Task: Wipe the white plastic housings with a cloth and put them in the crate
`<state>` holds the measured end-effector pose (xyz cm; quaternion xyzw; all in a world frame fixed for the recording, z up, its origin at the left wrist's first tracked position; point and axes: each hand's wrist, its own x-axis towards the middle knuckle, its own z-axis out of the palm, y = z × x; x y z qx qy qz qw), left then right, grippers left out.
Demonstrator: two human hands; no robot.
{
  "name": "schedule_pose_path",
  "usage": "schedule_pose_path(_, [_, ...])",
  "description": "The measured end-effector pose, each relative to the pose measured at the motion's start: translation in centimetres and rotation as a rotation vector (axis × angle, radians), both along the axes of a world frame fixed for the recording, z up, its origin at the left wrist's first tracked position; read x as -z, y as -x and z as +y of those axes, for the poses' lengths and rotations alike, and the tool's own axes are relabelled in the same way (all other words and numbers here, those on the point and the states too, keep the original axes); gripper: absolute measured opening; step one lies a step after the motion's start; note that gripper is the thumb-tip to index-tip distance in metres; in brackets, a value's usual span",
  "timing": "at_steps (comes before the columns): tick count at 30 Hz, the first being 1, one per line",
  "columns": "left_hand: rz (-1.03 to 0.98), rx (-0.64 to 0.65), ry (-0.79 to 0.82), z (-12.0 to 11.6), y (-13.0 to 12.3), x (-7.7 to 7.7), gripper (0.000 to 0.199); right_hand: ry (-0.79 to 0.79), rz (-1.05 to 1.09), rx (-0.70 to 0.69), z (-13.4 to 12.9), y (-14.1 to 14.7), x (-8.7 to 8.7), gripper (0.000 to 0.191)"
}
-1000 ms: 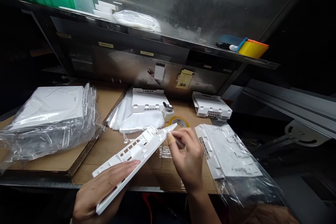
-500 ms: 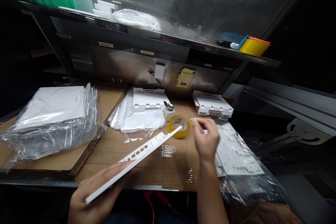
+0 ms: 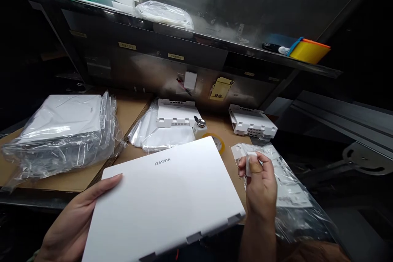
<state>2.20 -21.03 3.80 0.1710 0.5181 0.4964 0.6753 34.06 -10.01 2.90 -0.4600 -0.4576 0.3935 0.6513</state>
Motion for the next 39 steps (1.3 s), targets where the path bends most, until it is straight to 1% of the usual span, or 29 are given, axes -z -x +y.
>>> schedule_pose_path(1, [-0.085, -0.006, 0.098, -0.1, 0.1, 0.0, 0.062, 0.006, -0.005, -0.001, -0.1, -0.1, 0.2, 0.026])
schedule_pose_path(3, [-0.325, -0.002, 0.322, -0.2, 0.4, 0.0, 0.070, 0.020, -0.034, -0.012, -0.3, -0.4, 0.4, 0.028])
schedule_pose_path(4, [-0.391, 0.008, 0.368, -0.2, 0.5, 0.1, 0.075, 0.025, -0.054, -0.023, -0.4, -0.6, 0.4, 0.029])
schedule_pose_path(6, [-0.444, 0.043, 0.383, -0.3, 0.7, 0.2, 0.079, 0.024, -0.088, -0.039, -0.7, -0.9, 0.4, 0.028])
schedule_pose_path(8, [-0.433, 0.052, 0.380, -0.2, 0.7, 0.2, 0.074, 0.021, -0.106, -0.038, -0.8, -1.1, 0.3, 0.028])
schedule_pose_path(10, [-0.398, 0.023, 0.382, 0.1, 0.4, -0.2, 0.066, 0.029, -0.112, -0.032, -0.9, -1.2, 0.3, 0.029])
schedule_pose_path(12, [-0.387, -0.001, 0.401, 0.5, 0.0, -0.8, 0.065, 0.044, -0.110, -0.048, -0.9, -1.0, 0.3, 0.029])
schedule_pose_path(14, [-0.394, -0.016, 0.414, 0.7, -0.3, -1.1, 0.069, 0.073, -0.101, -0.102, -0.9, -0.7, 0.3, 0.031])
schedule_pose_path(16, [-0.385, -0.013, 0.395, 0.7, -0.3, -1.0, 0.068, 0.124, -0.108, -0.178, -0.9, -0.2, 0.2, 0.034])
schedule_pose_path(18, [-0.347, 0.017, 0.318, 0.5, 0.0, -0.5, 0.061, 0.183, -0.124, -0.243, -1.1, 0.2, 0.0, 0.036])
schedule_pose_path(20, [-0.266, 0.035, 0.161, 0.1, 0.2, 0.0, 0.044, 0.250, -0.110, -0.294, -1.2, 0.6, -0.1, 0.038])
schedule_pose_path(22, [-0.145, 0.005, -0.023, -0.4, 0.0, 0.1, 0.027, 0.321, -0.040, -0.345, -1.3, 0.9, -0.2, 0.041])
schedule_pose_path(23, [-0.092, -0.016, -0.098, -0.6, -0.3, -0.1, 0.023, 0.355, 0.008, -0.372, -1.4, 1.1, -0.1, 0.043])
schedule_pose_path(25, [-0.024, -0.051, -0.176, -0.9, -1.1, -0.7, 0.021, 0.395, 0.099, -0.419, -1.5, 1.2, 0.0, 0.046])
schedule_pose_path(27, [0.027, -0.046, -0.208, -0.8, -1.7, -1.0, 0.023, 0.416, 0.168, -0.443, -1.6, 1.3, 0.3, 0.047])
schedule_pose_path(28, [0.084, -0.031, -0.245, -0.7, -1.8, -1.0, 0.025, 0.429, 0.193, -0.447, -1.7, 1.3, 0.4, 0.048])
schedule_pose_path(30, [0.293, 0.008, -0.373, -0.4, -1.7, -0.7, 0.029, 0.459, 0.234, -0.426, -1.9, 1.5, 0.5, 0.052])
schedule_pose_path(32, [0.522, 0.049, -0.506, -0.1, -1.3, -0.2, 0.028, 0.479, 0.266, -0.374, -2.0, 1.7, 0.4, 0.057])
schedule_pose_path(33, [0.602, 0.061, -0.550, 0.0, -1.1, 0.0, 0.025, 0.478, 0.282, -0.345, -2.1, 1.8, 0.2, 0.059])
schedule_pose_path(35, [0.659, 0.073, -0.589, 0.2, -0.9, 0.2, 0.020, 0.464, 0.318, -0.291, -2.3, 2.0, -0.1, 0.058])
schedule_pose_path(39, [0.657, 0.081, -0.664, 0.4, -1.1, 0.0, 0.016, 0.457, 0.398, -0.252, -2.6, 2.2, -0.7, 0.048])
